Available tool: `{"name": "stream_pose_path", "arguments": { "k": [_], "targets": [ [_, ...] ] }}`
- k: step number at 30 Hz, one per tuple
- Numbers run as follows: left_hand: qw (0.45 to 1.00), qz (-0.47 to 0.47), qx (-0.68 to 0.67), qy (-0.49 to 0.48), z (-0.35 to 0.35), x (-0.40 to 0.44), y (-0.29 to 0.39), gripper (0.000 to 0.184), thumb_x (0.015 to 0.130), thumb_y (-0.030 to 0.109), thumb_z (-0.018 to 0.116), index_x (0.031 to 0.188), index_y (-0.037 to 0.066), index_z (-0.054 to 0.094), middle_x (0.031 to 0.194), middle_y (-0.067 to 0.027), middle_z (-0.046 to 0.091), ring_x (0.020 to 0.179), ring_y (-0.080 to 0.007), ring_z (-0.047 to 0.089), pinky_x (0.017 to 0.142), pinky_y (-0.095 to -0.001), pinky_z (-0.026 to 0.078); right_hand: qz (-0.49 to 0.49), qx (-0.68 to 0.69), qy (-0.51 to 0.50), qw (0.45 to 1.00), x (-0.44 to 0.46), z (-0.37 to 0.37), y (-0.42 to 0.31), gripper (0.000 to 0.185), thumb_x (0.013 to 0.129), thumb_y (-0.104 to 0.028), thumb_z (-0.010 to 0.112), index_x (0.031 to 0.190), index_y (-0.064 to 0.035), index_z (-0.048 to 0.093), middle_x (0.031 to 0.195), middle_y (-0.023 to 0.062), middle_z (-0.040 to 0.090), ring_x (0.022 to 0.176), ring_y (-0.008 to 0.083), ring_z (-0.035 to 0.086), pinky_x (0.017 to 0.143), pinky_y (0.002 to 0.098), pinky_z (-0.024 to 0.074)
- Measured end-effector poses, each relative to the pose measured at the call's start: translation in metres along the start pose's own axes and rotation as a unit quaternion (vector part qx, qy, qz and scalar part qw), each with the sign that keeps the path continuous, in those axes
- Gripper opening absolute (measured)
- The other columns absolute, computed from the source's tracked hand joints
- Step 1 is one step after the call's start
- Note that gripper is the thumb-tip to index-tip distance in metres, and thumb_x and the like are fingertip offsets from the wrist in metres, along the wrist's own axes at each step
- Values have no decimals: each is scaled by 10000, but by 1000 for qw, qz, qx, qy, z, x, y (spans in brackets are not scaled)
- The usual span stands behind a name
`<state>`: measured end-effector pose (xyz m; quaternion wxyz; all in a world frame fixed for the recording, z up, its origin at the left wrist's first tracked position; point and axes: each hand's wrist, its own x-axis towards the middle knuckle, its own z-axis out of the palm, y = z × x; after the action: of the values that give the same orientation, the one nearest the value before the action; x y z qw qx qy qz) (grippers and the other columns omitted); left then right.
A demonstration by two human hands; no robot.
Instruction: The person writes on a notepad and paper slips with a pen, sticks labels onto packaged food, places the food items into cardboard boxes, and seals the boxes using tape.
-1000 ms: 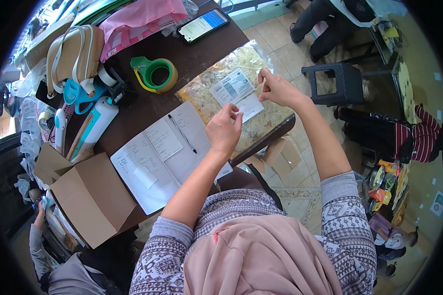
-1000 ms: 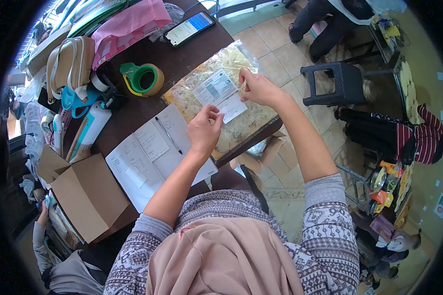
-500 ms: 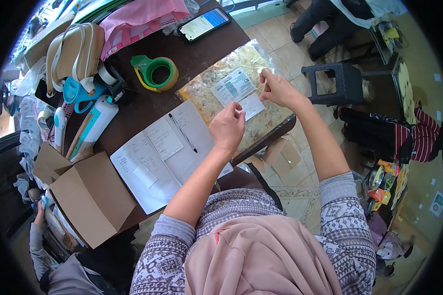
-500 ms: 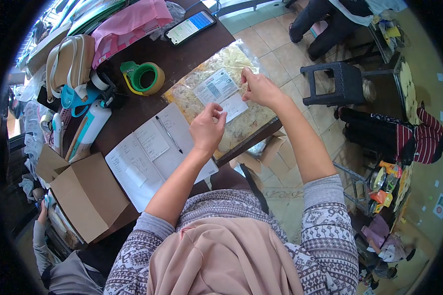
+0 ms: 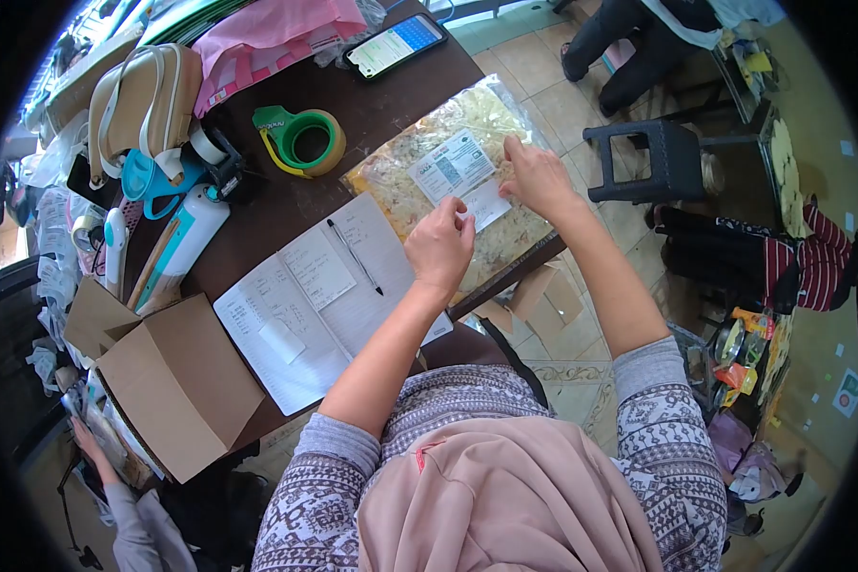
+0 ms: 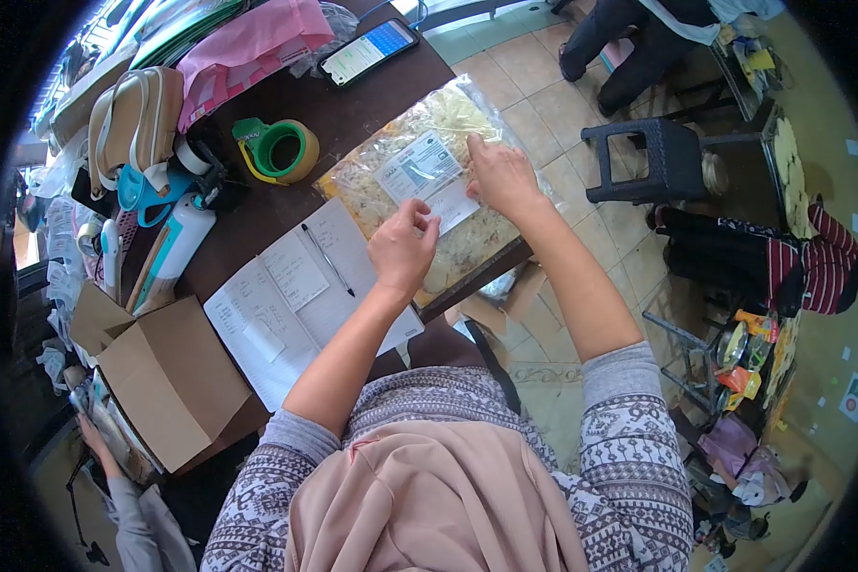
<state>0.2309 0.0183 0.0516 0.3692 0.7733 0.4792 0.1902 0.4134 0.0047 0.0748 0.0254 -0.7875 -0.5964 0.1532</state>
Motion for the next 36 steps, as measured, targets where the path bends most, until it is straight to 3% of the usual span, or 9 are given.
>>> {"name": "stream_pose_path", "arguments": {
  "k": [11, 13, 16, 19, 26, 29, 31, 32, 36],
  "targets": [
    [990, 95, 91, 46, 1, -2, -16, 114, 742, 240, 654, 823, 167, 621, 655, 7, 604, 630, -209, 603, 530, -347, 463, 32, 133, -1, 991, -8, 6, 15, 305, 645, -102, 707, 839, -44, 480, 814, 126, 591, 793, 326, 581, 709, 411, 449],
    [984, 131, 109, 50, -3, -4, -21, 124, 746, 236, 645, 861, 190, 646, 651, 15, 584, 624, -194, 588, 518, -326, 461, -72, 89, 128, 985, -16, 13, 17, 166, 675, -47, 634, 811, -48, 539, 844, 103, 581, 823, 286, 568, 716, 386, 440],
    [968, 204, 136, 50, -9, -7, -27, 165, 739, 224, 642, 903, 199, 648, 629, 16, 553, 602, -179, 575, 503, -307, 458, -127, 52, 195, 971, -34, 17, 11, 171, 685, -17, 570, 843, -70, 610, 862, 62, 570, 875, 242, 548, 740, 350, 426],
    [950, 252, 183, 33, -7, -10, -36, 204, 729, 211, 640, 933, 206, 646, 627, 9, 534, 587, -173, 567, 489, -300, 456, -129, 12, 170, 977, -49, 24, 9, 230, 691, -24, 552, 886, -99, 646, 868, 37, 564, 888, 213, 535, 757, 334, 413],
    [952, 261, 159, 18, -23, -11, -34, 227, 730, 220, 633, 955, 188, 642, 643, -7, 530, 593, -176, 571, 489, -312, 461, -123, -5, 204, 971, -53, 18, 9, 279, 682, 1, 560, 921, -105, 658, 872, 50, 556, 887, 233, 530, 772, 345, 412],
    [966, 227, 122, 38, -50, -15, -31, 209, 742, 203, 634, 949, 170, 640, 661, -4, 542, 585, -185, 569, 485, -309, 456, -51, 153, 249, 955, -47, 9, 8, 254, 722, 24, 573, 931, -95, 654, 861, 57, 571, 807, 202, 569, 708, 323, 448],
    [983, 126, 102, 86, -78, -11, -46, 188, 743, 191, 625, 930, 175, 636, 721, -1, 555, 638, -199, 573, 530, -333, 466, 84, 365, 248, 894, -36, -3, -8, 168, 790, -3, 579, 933, -65, 642, 800, 44, 604, 680, 131, 586, 604, 271, 468],
    [981, 122, 112, 98, -92, -7, -58, 188, 743, 191, 625, 930, 175, 636, 721, -1, 555, 638, -199, 573, 530, -333, 466, 96, 447, 223, 861, -27, 0, -14, 112, 834, -63, 579, 925, -26, 631, 730, 27, 619, 611, 70, 567, 541, 213, 454],
    [942, 56, 171, 285, -156, 15, -109, 233, 731, 167, 637, 962, 140, 632, 850, -41, 564, 785, -238, 549, 649, -351, 470, 54, 579, 87, 809, 17, -6, -93, 125, 841, -67, 571, 924, 5, 629, 703, 27, 612, 605, 79, 565, 550, 212, 462]
  ]
}}
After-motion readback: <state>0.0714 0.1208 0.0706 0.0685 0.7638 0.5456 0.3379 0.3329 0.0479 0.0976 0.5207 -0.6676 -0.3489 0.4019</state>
